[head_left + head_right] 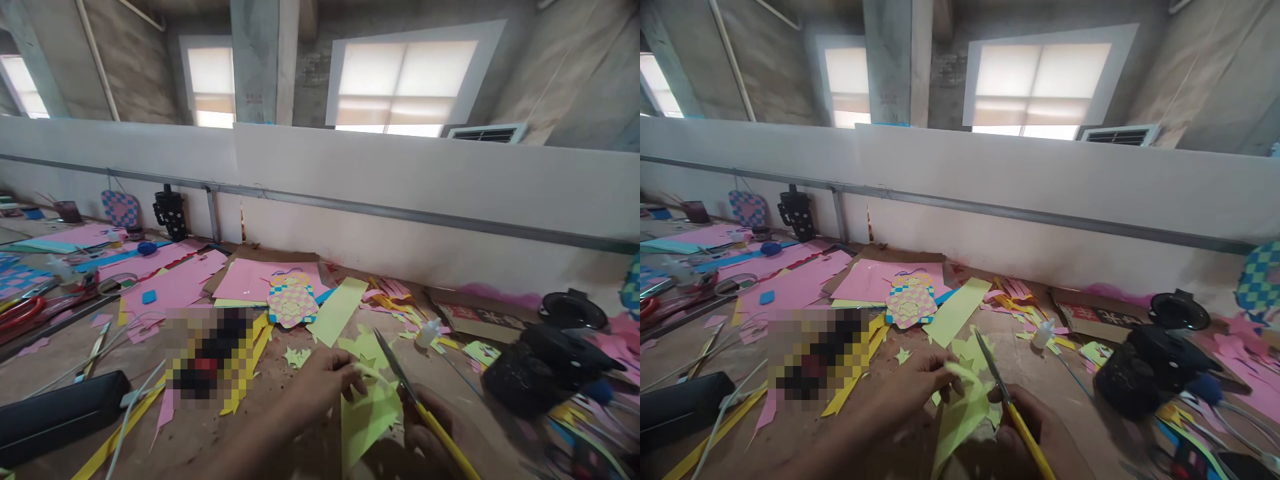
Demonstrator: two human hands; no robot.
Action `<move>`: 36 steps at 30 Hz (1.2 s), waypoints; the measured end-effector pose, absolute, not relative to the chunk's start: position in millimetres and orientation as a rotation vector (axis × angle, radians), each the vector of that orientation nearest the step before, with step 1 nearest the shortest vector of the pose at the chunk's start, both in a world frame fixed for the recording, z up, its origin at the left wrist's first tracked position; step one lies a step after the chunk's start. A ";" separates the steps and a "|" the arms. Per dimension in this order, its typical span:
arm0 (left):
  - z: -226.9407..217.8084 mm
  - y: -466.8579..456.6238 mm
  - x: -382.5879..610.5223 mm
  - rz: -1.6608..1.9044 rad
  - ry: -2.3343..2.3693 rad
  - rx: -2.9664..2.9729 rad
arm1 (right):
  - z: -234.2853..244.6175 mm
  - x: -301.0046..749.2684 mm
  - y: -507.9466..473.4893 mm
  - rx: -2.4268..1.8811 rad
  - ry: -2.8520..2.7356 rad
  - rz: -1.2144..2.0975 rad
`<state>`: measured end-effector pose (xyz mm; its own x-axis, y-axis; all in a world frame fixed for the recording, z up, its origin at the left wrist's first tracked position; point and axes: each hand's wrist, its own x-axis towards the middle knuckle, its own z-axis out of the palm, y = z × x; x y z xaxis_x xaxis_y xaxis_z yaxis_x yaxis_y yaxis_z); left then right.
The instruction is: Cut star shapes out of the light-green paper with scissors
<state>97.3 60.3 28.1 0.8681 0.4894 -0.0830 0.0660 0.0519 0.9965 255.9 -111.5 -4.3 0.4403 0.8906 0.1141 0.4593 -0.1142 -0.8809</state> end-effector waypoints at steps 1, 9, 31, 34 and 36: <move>27.4 59.1 97.8 0.324 0.462 1.509 | -4.6 258.3 -111.7 -1.724 -1.149 0.567; 20.7 43.9 104.6 0.253 0.482 1.522 | -3.8 261.8 -108.9 -1.601 -0.907 0.579; 40.1 116.7 67.5 0.257 0.809 2.314 | 11.0 261.1 -104.7 -1.710 -0.904 0.557; 32.3 125.4 57.4 0.188 0.885 2.460 | 3.2 264.3 -104.0 -1.710 -0.903 0.566; 27.7 125.5 55.0 0.148 0.929 2.519 | -2.4 264.8 -103.5 -1.695 -0.895 0.567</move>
<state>55.0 125.5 27.7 0.7675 0.6388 -0.0533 0.5907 -0.6726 0.4458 264.8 -103.5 -2.4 0.6026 0.7952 0.0669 0.2790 -0.1314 -0.9512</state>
